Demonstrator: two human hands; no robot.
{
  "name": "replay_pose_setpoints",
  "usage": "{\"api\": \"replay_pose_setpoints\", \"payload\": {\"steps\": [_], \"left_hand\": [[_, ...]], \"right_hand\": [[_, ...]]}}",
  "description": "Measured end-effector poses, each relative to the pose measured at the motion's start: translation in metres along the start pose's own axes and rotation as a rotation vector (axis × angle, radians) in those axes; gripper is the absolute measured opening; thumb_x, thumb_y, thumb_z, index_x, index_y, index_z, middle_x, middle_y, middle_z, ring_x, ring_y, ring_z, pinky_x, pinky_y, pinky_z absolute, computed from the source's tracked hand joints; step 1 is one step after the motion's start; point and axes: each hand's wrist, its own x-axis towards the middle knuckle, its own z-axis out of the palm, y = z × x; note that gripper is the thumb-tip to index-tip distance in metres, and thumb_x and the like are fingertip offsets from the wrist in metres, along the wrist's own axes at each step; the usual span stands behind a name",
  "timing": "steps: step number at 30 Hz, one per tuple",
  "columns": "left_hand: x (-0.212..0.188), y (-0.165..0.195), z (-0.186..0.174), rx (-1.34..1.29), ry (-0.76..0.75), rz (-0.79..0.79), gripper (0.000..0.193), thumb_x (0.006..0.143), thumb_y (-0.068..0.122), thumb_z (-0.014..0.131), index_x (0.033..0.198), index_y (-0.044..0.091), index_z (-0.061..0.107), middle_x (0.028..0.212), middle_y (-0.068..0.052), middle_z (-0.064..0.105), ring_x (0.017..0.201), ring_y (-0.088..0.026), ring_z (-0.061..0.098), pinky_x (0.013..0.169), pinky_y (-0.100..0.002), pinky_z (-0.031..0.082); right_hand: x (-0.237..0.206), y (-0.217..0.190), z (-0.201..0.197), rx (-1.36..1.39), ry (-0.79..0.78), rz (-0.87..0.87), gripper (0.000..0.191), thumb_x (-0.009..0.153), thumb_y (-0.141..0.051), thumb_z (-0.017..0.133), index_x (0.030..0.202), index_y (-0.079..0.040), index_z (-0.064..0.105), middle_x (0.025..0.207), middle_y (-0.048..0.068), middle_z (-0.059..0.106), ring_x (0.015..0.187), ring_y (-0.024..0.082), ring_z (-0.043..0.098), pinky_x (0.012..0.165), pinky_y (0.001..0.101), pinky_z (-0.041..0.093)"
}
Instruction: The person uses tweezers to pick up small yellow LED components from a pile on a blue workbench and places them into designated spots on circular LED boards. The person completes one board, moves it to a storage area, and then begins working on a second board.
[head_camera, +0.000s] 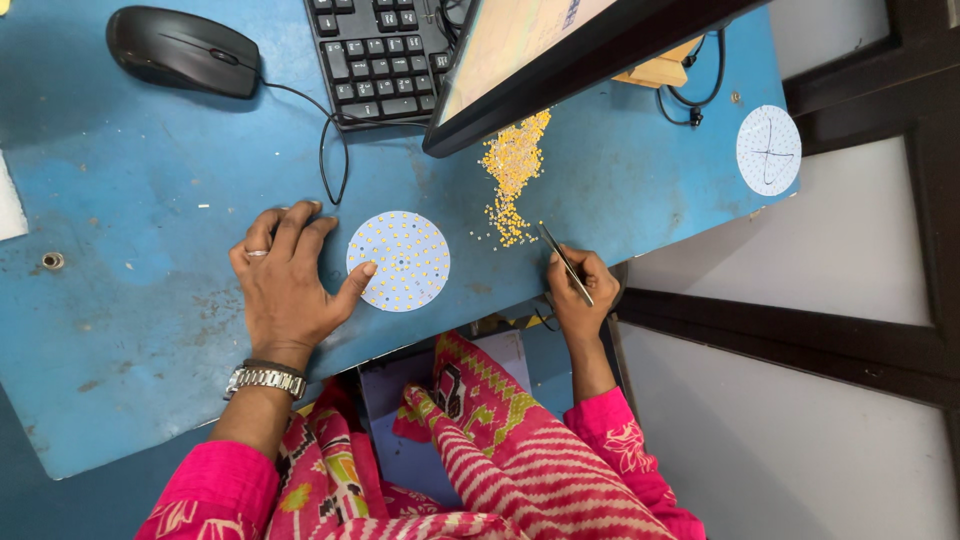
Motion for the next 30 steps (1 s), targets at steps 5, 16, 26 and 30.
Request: {"api": "replay_pose_setpoints", "payload": {"steps": [5,16,26,30], "left_hand": [[0.0002,0.0003,-0.0002,-0.008,0.002,-0.003,0.064,0.084,0.06,0.073,0.124,0.01,0.07,0.141,-0.005,0.059,0.136,-0.027,0.046,0.107,-0.048,0.029],[0.0005,0.0012,-0.0006,-0.007,0.009,0.0,0.064,0.085,0.061,0.073,0.122,0.009,0.07,0.141,-0.005,0.059,0.136,-0.028,0.046,0.108,-0.048,0.03],[0.0011,0.0007,-0.0004,-0.006,0.017,0.011,0.063,0.084,0.06,0.074,0.122,0.009,0.07,0.14,-0.005,0.059,0.136,-0.028,0.046,0.108,-0.048,0.03],[0.0008,0.0009,-0.0013,-0.019,0.013,0.009,0.063,0.085,0.06,0.074,0.122,0.009,0.07,0.14,-0.006,0.059,0.136,-0.028,0.046,0.108,-0.048,0.03]], "right_hand": [[0.0006,0.0012,-0.0013,0.046,-0.013,0.005,0.012,0.093,-0.006,0.078,0.098,0.003,0.073,0.07,-0.005,0.06,0.063,-0.001,0.047,0.057,0.0173,0.038],[0.0023,-0.0009,-0.0035,-0.005,-0.032,0.03,0.011,0.092,-0.006,0.078,0.097,0.004,0.074,0.068,-0.005,0.06,0.062,-0.001,0.048,0.057,0.017,0.039],[0.0036,-0.0005,-0.0029,0.031,-0.039,0.011,0.011,0.093,-0.004,0.078,0.1,0.004,0.074,0.071,-0.004,0.063,0.063,-0.001,0.048,0.057,0.017,0.038],[0.0029,0.0046,-0.0049,-0.044,-0.05,0.021,0.011,0.096,-0.005,0.079,0.102,0.004,0.076,0.068,-0.002,0.06,0.061,0.0,0.045,0.055,0.0181,0.035]]}}
